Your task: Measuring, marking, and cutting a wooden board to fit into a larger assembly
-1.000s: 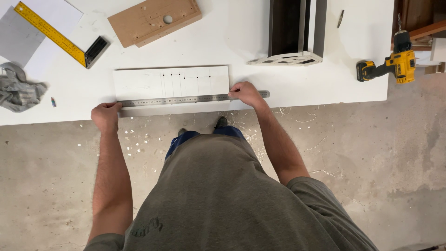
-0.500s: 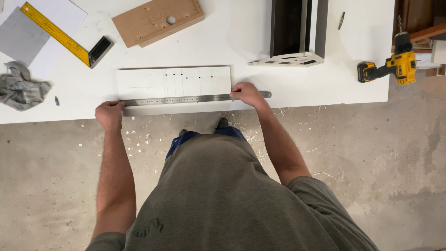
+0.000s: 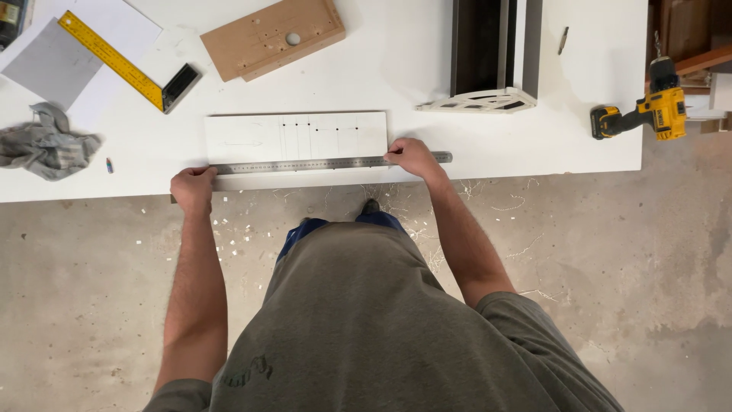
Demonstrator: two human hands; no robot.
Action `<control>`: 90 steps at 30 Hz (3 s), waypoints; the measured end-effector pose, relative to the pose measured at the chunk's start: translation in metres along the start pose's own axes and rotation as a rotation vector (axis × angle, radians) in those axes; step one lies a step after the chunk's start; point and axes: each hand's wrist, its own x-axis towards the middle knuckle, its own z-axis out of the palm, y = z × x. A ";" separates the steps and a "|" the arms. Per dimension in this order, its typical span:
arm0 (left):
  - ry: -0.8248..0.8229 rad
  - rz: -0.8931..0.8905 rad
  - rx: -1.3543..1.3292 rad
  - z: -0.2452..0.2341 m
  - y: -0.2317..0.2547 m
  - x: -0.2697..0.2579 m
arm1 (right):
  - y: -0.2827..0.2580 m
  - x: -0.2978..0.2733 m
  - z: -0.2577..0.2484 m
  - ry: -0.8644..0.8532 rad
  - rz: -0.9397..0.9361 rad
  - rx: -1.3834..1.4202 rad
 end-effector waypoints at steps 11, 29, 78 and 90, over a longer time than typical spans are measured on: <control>-0.023 -0.009 -0.028 -0.001 0.003 -0.005 | -0.014 -0.008 0.004 -0.023 0.065 -0.153; -0.093 0.000 -0.073 0.001 -0.005 -0.016 | 0.001 -0.023 0.042 0.227 0.019 -0.086; -0.155 0.099 -0.098 -0.187 0.038 -0.132 | -0.094 0.097 0.055 -0.288 -0.642 -1.401; -0.290 0.142 -0.038 -0.149 0.072 -0.109 | -0.173 0.003 0.118 0.042 0.178 -0.489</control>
